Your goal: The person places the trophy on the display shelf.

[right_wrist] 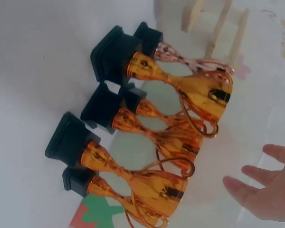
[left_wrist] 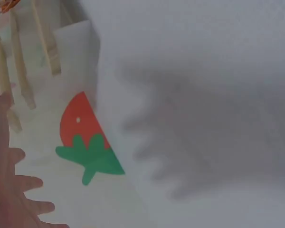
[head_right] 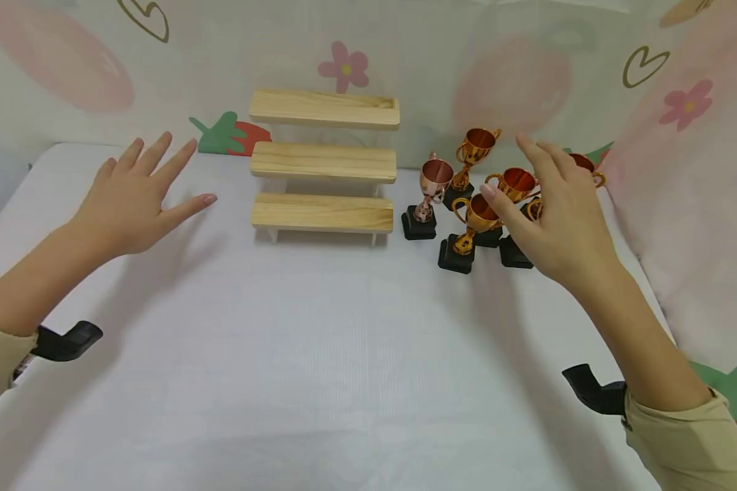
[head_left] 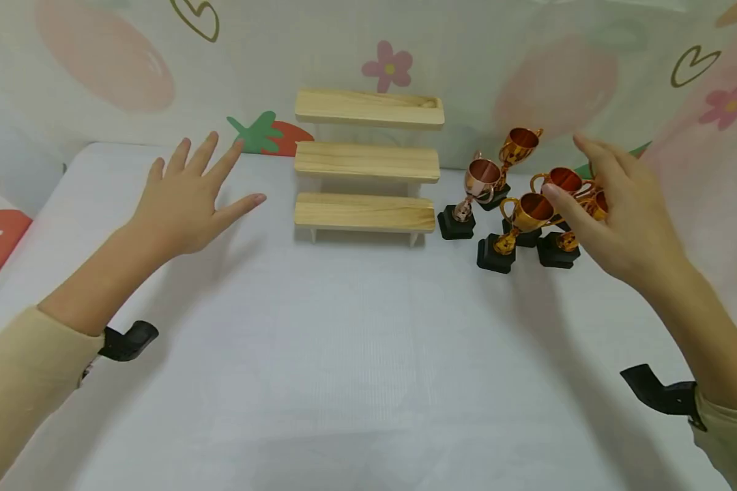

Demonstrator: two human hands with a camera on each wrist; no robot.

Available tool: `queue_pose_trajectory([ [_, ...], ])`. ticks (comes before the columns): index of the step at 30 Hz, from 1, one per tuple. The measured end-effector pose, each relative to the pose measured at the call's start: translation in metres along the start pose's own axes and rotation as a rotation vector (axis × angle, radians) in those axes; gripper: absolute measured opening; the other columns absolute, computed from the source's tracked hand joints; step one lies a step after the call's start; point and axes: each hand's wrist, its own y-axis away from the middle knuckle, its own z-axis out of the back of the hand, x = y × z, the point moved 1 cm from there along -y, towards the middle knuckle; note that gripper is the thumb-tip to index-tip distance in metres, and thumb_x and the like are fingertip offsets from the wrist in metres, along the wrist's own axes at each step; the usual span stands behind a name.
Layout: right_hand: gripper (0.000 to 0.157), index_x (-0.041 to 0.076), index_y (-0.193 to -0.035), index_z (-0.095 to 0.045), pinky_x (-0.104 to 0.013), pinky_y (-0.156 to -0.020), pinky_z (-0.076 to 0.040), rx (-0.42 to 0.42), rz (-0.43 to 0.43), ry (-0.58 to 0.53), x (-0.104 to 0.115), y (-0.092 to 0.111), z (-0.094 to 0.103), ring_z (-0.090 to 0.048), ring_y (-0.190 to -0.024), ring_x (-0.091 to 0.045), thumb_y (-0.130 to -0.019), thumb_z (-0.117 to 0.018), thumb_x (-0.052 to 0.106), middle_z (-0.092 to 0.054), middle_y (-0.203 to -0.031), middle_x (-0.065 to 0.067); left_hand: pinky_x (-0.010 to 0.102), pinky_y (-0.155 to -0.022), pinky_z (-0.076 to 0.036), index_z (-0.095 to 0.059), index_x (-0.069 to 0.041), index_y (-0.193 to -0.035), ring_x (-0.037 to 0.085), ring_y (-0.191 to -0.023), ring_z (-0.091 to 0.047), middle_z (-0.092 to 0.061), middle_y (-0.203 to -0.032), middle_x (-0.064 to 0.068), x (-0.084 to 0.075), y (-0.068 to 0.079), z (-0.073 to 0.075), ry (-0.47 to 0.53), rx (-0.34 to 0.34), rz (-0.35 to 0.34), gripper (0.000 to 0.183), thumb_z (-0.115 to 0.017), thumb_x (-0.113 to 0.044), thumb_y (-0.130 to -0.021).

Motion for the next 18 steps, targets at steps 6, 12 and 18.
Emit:
queue_pose_trajectory([
  [6,0.065,0.012,-0.163,-0.041,-0.075,-0.112,-0.029,-0.080,-0.022,-0.040,0.001,0.008,-0.010,-0.041,-0.141,-0.051,-0.107,-0.058,0.042,-0.044,-0.161,-0.024,0.075,-0.118,-0.024,-0.013,-0.014,-0.171,0.059,-0.152,-0.021,-0.014,-0.173,0.027,-0.012,-0.001,-0.015,0.016,-0.039,-0.058,0.087,-0.038,-0.068,-0.107],
  [12,0.059,0.004,-0.155,-0.051,-0.065,-0.099,-0.035,-0.149,-0.009,-0.063,-0.003,0.012,-0.021,-0.050,-0.124,-0.049,-0.105,-0.064,0.035,-0.055,-0.149,-0.029,0.074,-0.116,-0.030,-0.018,-0.012,-0.170,0.058,-0.149,-0.030,-0.024,-0.170,0.028,-0.022,-0.001,-0.026,0.119,-0.043,-0.065,0.083,-0.043,-0.062,-0.108],
  [18,0.057,0.005,-0.152,-0.055,-0.025,-0.084,-0.037,-0.175,-0.005,-0.072,-0.007,0.015,-0.032,-0.057,-0.113,-0.039,-0.103,-0.070,0.029,-0.060,-0.142,-0.026,0.070,-0.117,-0.032,-0.022,-0.010,-0.169,0.055,-0.146,-0.035,-0.033,-0.165,0.027,-0.030,-0.002,-0.036,0.242,-0.016,-0.050,0.081,-0.044,-0.060,-0.109],
])
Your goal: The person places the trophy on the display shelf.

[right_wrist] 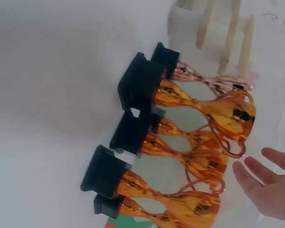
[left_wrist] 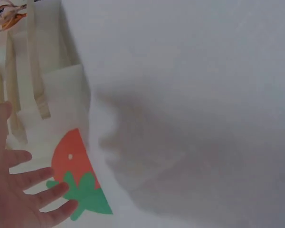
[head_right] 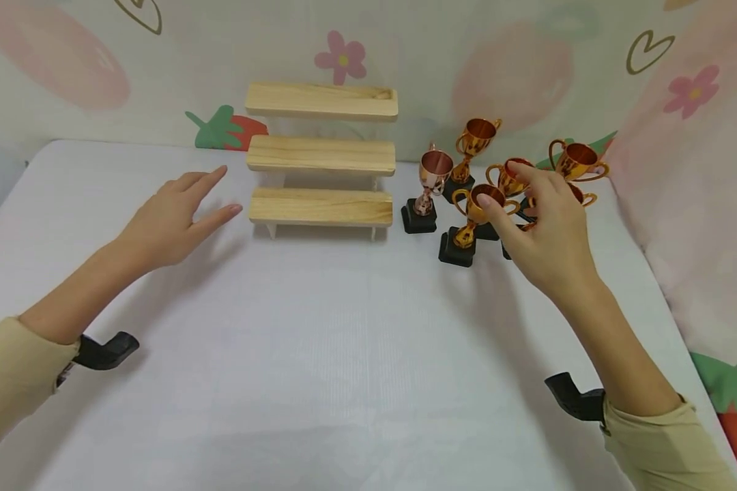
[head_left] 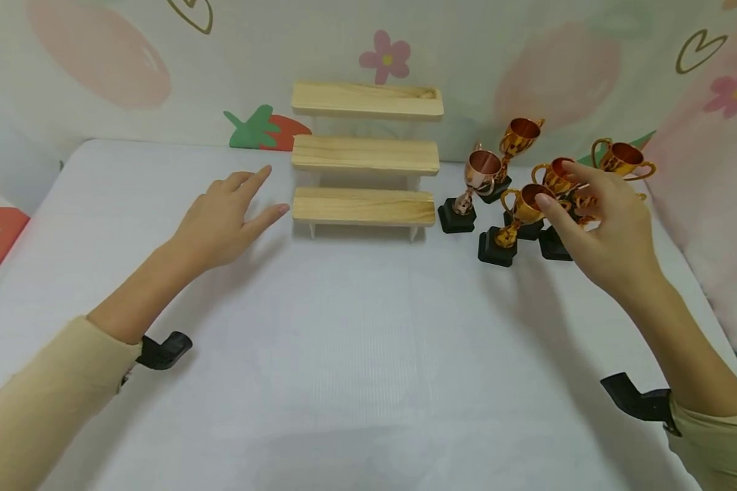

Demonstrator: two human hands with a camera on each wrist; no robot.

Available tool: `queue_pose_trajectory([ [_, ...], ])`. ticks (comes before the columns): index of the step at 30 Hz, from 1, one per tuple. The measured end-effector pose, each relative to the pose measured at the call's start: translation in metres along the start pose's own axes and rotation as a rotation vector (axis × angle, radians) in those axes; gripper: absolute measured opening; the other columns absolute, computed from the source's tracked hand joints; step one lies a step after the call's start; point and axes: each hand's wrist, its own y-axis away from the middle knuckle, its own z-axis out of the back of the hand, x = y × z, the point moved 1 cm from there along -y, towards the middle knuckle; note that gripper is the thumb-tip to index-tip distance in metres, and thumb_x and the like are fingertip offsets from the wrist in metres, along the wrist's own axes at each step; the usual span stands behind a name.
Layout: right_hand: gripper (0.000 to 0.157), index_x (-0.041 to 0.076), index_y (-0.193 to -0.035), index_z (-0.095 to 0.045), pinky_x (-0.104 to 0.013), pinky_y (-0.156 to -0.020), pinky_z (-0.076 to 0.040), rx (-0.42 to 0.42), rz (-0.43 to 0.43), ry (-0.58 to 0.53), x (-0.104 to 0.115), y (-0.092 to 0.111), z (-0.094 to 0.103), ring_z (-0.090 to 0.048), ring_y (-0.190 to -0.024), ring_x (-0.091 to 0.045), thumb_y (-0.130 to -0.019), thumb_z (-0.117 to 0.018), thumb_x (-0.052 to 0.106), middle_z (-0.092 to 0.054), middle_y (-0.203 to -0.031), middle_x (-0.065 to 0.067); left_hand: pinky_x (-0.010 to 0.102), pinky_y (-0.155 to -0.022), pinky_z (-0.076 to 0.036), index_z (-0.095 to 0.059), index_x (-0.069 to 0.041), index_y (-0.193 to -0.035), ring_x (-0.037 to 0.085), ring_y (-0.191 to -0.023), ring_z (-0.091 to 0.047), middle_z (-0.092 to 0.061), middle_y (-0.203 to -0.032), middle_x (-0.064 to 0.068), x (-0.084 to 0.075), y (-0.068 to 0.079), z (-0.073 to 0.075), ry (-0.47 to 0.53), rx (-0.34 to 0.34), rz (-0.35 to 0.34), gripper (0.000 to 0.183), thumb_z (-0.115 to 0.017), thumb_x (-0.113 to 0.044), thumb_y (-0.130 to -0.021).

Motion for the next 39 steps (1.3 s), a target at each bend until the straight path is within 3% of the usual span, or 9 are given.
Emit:
queue_pose_trajectory([
  [6,0.058,0.002,-0.150,-0.056,-0.004,-0.081,-0.035,-0.003,-0.020,-0.016,-0.005,0.003,-0.010,-0.058,-0.112,-0.035,-0.101,-0.075,0.028,-0.061,-0.137,-0.025,0.067,-0.114,-0.038,-0.025,-0.005,-0.167,0.048,-0.143,-0.043,-0.043,-0.158,0.028,-0.002,-0.002,-0.016,0.178,0.009,0.009,0.079,-0.046,-0.055,-0.110],
  [14,0.059,-0.001,-0.147,-0.057,0.004,-0.079,-0.039,0.005,-0.033,-0.062,-0.011,0.002,-0.020,-0.064,-0.118,-0.039,-0.098,-0.079,0.023,-0.064,-0.132,-0.025,0.056,-0.104,-0.048,-0.036,0.003,-0.161,0.043,-0.119,-0.060,-0.059,-0.138,0.028,-0.011,-0.008,-0.032,0.398,-0.031,0.021,0.066,-0.047,-0.040,-0.112],
  [17,0.059,-0.001,-0.146,-0.058,0.004,-0.078,-0.040,-0.003,-0.034,-0.064,-0.015,0.003,-0.023,-0.067,-0.106,-0.013,-0.096,-0.081,0.021,-0.066,-0.131,-0.026,0.056,-0.104,-0.049,-0.038,0.001,-0.160,0.043,-0.119,-0.060,-0.060,-0.139,0.028,-0.013,-0.009,-0.036,0.434,-0.044,0.044,0.064,-0.048,-0.039,-0.112],
  [20,0.060,-0.001,-0.145,-0.057,0.004,-0.077,-0.041,-0.005,-0.038,-0.086,-0.018,0.002,-0.027,-0.057,-0.094,0.015,-0.095,-0.083,0.019,-0.067,-0.131,-0.026,0.050,-0.098,-0.052,-0.040,0.000,-0.160,0.042,-0.117,-0.063,-0.062,-0.138,0.027,-0.013,-0.008,-0.040,0.491,-0.062,0.086,0.061,-0.047,-0.038,-0.112],
  [22,0.061,-0.002,-0.145,-0.056,0.003,-0.077,-0.043,-0.006,-0.037,-0.118,-0.019,0.002,-0.029,-0.051,-0.089,0.022,-0.094,-0.083,0.015,-0.067,-0.131,-0.027,0.041,-0.092,-0.053,-0.043,0.000,-0.159,0.041,-0.114,-0.066,-0.064,-0.136,0.026,-0.014,-0.006,-0.042,0.528,-0.077,0.113,0.059,-0.048,-0.036,-0.112],
  [25,0.061,-0.004,-0.145,-0.053,0.001,-0.079,-0.046,-0.003,-0.035,-0.168,-0.020,0.001,-0.033,-0.054,-0.089,0.021,-0.092,-0.083,0.008,-0.067,-0.127,-0.024,0.026,-0.082,-0.053,-0.047,0.000,-0.156,0.037,-0.108,-0.070,-0.068,-0.130,0.025,-0.014,-0.005,-0.044,0.601,-0.101,0.142,0.054,-0.049,-0.031,-0.112],
  [28,0.061,-0.004,-0.144,-0.052,-0.001,-0.079,-0.048,-0.002,-0.039,-0.201,-0.021,0.001,-0.036,-0.057,-0.091,0.017,-0.091,-0.082,0.003,-0.067,-0.120,-0.008,0.018,-0.079,-0.053,-0.051,0.002,-0.152,0.027,-0.100,-0.071,-0.070,-0.126,0.027,-0.015,-0.005,-0.046,0.693,-0.117,0.161,0.049,-0.051,-0.026,-0.112],
  [33,0.061,-0.004,-0.144,-0.051,-0.002,-0.079,-0.049,-0.009,-0.048,-0.222,-0.023,0.001,-0.040,-0.060,-0.090,0.013,-0.091,-0.082,0.000,-0.060,-0.112,0.016,0.019,-0.085,-0.056,-0.050,0.003,-0.153,0.009,-0.093,-0.068,-0.066,-0.132,0.029,-0.018,-0.005,-0.050,0.895,-0.084,0.211,0.048,-0.051,-0.022,-0.112],
  [39,0.061,-0.005,-0.144,-0.051,-0.002,-0.079,-0.049,-0.016,-0.065,-0.230,-0.025,0.000,-0.042,-0.059,-0.092,0.013,-0.090,-0.081,-0.003,-0.059,-0.114,0.013,0.021,-0.091,-0.055,-0.047,0.003,-0.155,0.008,-0.099,-0.066,-0.068,-0.120,0.013,-0.020,-0.005,-0.055,1.043,-0.051,0.254,0.050,-0.052,-0.022,-0.112],
])
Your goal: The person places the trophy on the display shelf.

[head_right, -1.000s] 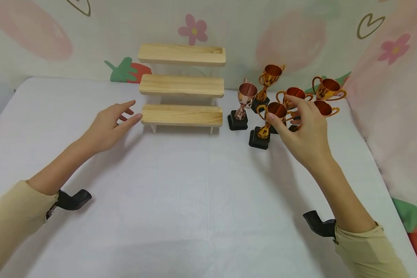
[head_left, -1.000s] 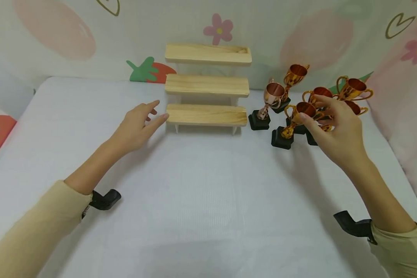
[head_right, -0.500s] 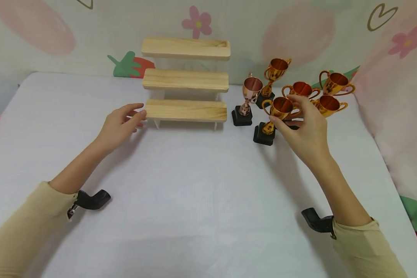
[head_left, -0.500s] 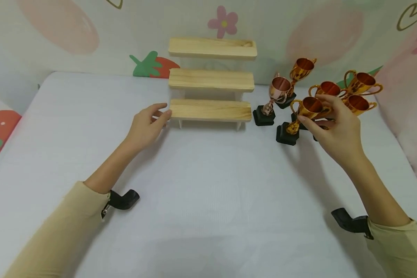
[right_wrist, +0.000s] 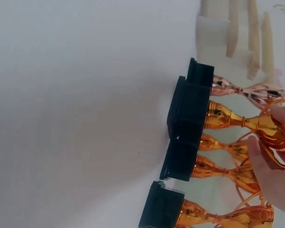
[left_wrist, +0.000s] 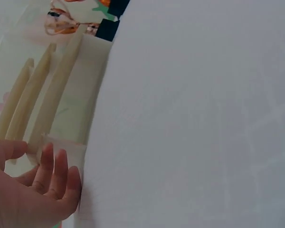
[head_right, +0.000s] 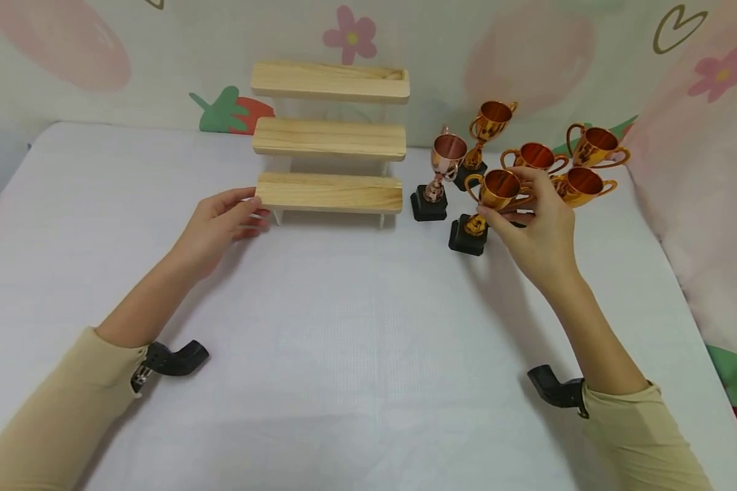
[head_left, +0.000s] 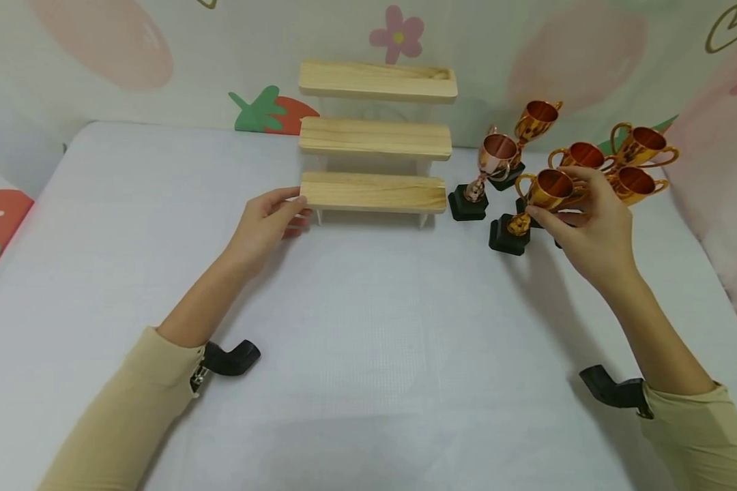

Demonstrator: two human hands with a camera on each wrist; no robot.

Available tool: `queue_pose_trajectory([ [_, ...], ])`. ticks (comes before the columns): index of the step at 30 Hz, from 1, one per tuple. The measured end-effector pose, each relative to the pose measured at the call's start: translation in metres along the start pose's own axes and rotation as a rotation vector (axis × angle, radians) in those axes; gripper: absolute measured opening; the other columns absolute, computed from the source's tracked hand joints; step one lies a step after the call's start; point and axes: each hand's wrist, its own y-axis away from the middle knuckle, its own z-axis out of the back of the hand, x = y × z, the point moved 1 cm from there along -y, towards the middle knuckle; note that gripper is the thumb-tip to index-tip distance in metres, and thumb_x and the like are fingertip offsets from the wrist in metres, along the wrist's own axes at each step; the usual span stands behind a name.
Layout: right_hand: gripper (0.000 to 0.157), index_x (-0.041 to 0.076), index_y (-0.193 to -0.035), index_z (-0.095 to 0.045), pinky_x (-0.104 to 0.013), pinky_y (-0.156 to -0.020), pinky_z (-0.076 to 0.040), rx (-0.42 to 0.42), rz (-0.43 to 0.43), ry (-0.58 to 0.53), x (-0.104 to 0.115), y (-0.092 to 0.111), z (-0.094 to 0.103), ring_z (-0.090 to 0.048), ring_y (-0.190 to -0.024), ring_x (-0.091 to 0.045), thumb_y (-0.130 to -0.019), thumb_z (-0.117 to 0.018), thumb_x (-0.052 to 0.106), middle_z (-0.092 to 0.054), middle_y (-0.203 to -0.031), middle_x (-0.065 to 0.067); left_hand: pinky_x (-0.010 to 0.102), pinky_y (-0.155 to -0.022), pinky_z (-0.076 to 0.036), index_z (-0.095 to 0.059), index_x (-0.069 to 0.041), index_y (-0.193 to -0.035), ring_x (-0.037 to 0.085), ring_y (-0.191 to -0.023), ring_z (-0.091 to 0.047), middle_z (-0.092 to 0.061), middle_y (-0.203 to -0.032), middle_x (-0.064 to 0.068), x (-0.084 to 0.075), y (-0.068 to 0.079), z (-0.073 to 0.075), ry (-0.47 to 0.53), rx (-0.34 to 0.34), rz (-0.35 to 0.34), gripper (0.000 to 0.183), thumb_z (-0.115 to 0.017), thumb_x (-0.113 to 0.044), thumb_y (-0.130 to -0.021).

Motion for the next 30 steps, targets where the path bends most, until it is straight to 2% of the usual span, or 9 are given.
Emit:
queue_pose_trajectory([
  [3,0.062,-0.005,-0.144,-0.051,-0.002,-0.080,-0.049,-0.002,-0.004,-0.007,0.001,0.000,0.000,-0.060,-0.092,0.012,-0.090,-0.081,-0.004,-0.059,-0.114,0.013,0.022,-0.093,-0.054,-0.046,0.003,-0.155,0.008,-0.100,-0.066,-0.068,-0.113,0.004,0.001,0.000,-0.001,0.035,0.002,0.015,0.050,-0.052,-0.021,-0.112],
  [9,0.062,-0.005,-0.145,-0.050,-0.002,-0.080,-0.049,-0.001,-0.012,0.003,0.006,0.001,0.002,-0.060,-0.092,0.014,-0.091,-0.081,-0.002,-0.059,-0.114,0.014,0.023,-0.096,-0.052,-0.046,0.003,-0.155,0.005,-0.098,-0.067,-0.069,-0.106,-0.005,0.004,0.001,-0.003,0.087,-0.006,0.024,0.049,-0.052,-0.021,-0.113],
  [13,0.062,-0.005,-0.145,-0.050,-0.003,-0.080,-0.050,0.006,-0.003,-0.011,0.011,0.000,0.003,-0.061,-0.091,0.014,-0.091,-0.081,-0.002,-0.059,-0.114,0.016,0.022,-0.095,-0.054,-0.046,0.007,-0.154,0.004,-0.096,-0.068,-0.069,-0.099,-0.009,0.005,0.001,-0.004,0.179,0.000,0.020,0.048,-0.051,-0.016,-0.112],
  [16,0.062,-0.004,-0.145,-0.051,-0.003,-0.081,-0.050,0.008,0.006,-0.023,0.014,-0.001,0.002,-0.062,-0.091,0.013,-0.090,-0.081,-0.003,-0.059,-0.116,0.017,0.020,-0.093,-0.055,-0.044,0.009,-0.154,0.004,-0.094,-0.069,-0.070,-0.098,-0.009,0.005,0.001,-0.004,0.240,0.009,0.024,0.048,-0.051,-0.014,-0.112],
  [20,0.062,-0.003,-0.145,-0.052,-0.004,-0.082,-0.051,0.010,0.021,-0.044,0.020,-0.001,0.001,-0.063,-0.092,0.011,-0.090,-0.081,-0.005,-0.060,-0.118,0.017,0.018,-0.090,-0.055,-0.041,0.009,-0.155,0.004,-0.094,-0.070,-0.070,-0.098,-0.008,0.004,0.001,-0.003,0.265,0.019,0.036,0.049,-0.050,-0.013,-0.112],
  [30,0.062,-0.002,-0.144,-0.054,-0.004,-0.083,-0.051,0.038,0.051,-0.054,0.037,-0.002,-0.002,-0.065,-0.094,0.006,-0.088,-0.081,-0.006,-0.059,-0.118,0.020,0.018,-0.092,-0.054,-0.040,0.006,-0.157,0.007,-0.099,-0.068,-0.068,-0.106,-0.004,0.004,0.002,-0.002,0.261,0.023,0.061,0.051,-0.051,-0.016,-0.113],
])
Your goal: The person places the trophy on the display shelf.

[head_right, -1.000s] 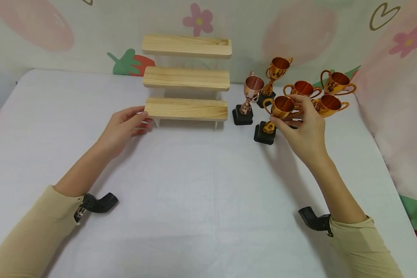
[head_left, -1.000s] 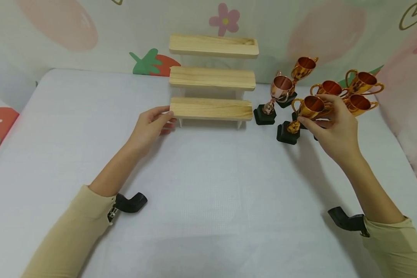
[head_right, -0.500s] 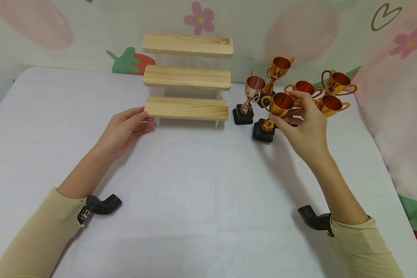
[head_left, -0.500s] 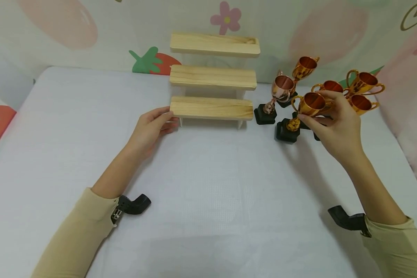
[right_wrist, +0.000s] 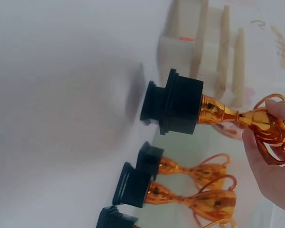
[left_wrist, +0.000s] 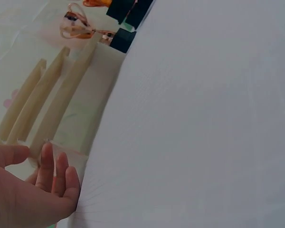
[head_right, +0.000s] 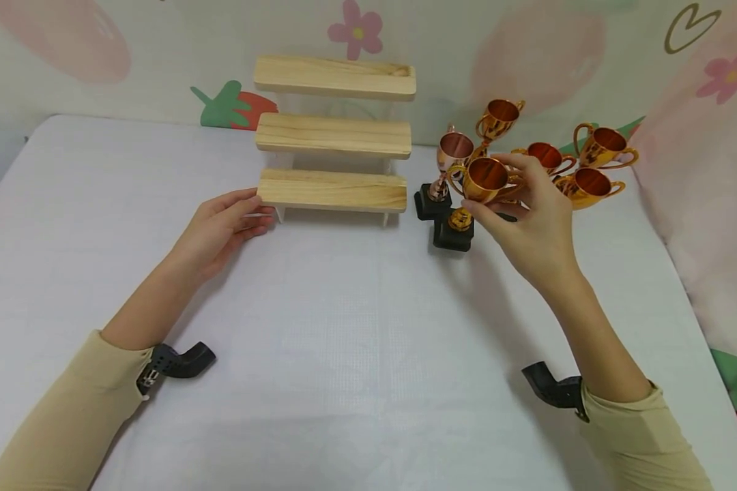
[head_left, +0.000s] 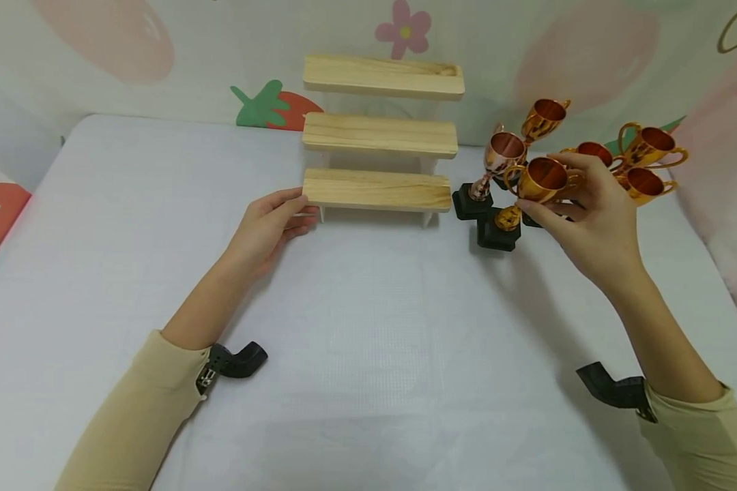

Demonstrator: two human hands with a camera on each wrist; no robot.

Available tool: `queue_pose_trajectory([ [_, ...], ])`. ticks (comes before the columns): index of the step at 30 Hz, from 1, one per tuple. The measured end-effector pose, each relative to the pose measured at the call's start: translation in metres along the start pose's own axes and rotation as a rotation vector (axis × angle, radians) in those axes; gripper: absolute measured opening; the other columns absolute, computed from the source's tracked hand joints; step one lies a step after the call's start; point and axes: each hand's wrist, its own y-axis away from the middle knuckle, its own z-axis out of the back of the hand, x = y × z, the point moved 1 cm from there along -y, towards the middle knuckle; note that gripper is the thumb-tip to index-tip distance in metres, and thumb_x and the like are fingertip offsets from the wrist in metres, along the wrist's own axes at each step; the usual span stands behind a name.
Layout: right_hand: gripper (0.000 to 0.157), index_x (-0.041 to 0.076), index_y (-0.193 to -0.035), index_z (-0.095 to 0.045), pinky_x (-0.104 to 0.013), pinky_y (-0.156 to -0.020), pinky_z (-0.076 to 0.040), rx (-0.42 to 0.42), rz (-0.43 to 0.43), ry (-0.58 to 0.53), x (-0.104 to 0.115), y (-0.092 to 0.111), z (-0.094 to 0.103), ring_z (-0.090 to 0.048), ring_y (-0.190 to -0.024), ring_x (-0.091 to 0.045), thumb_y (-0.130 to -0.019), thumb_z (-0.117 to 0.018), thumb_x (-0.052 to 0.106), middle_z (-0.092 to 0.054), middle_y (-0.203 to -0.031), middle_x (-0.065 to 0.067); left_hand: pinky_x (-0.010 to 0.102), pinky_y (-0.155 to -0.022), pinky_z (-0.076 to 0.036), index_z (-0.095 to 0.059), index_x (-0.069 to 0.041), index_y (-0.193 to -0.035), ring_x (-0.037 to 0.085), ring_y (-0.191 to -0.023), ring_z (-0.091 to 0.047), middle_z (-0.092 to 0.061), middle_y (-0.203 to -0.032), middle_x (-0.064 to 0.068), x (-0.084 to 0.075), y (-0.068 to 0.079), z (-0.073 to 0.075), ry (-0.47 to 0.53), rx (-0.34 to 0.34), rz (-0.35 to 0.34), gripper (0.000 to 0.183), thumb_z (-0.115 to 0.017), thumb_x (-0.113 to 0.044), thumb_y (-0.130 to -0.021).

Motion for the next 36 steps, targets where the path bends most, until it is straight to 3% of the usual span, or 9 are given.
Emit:
queue_pose_trajectory([
  [14,0.063,-0.002,-0.143,-0.056,-0.006,-0.081,-0.053,0.026,0.016,-0.026,0.021,-0.006,-0.002,-0.066,-0.096,0.001,-0.087,-0.083,-0.007,-0.059,-0.120,0.017,0.017,-0.089,-0.055,-0.041,0.007,-0.157,0.007,-0.096,-0.068,-0.071,-0.097,-0.008,0.001,0.000,0.000,0.022,-0.009,0.010,0.050,-0.050,-0.014,-0.112],
  [27,0.064,0.000,-0.144,-0.053,-0.008,-0.082,-0.054,0.039,0.048,-0.053,0.042,-0.022,-0.003,-0.067,-0.097,-0.002,-0.087,-0.083,-0.006,-0.061,-0.117,0.013,0.017,-0.090,-0.054,-0.042,0.005,-0.156,0.009,-0.098,-0.065,-0.069,-0.102,-0.006,0.001,0.000,-0.001,0.031,-0.022,0.015,0.050,-0.050,-0.017,-0.112],
  [36,0.056,0.001,-0.137,-0.059,-0.012,-0.083,-0.056,0.027,0.125,-0.107,0.059,-0.038,-0.008,-0.068,-0.096,-0.010,-0.087,-0.083,-0.006,-0.067,-0.112,0.011,0.016,-0.088,-0.054,-0.041,0.007,-0.156,0.008,-0.095,-0.065,-0.068,-0.103,-0.004,0.001,0.000,-0.003,0.043,-0.026,0.006,0.051,-0.051,-0.016,-0.112],
])
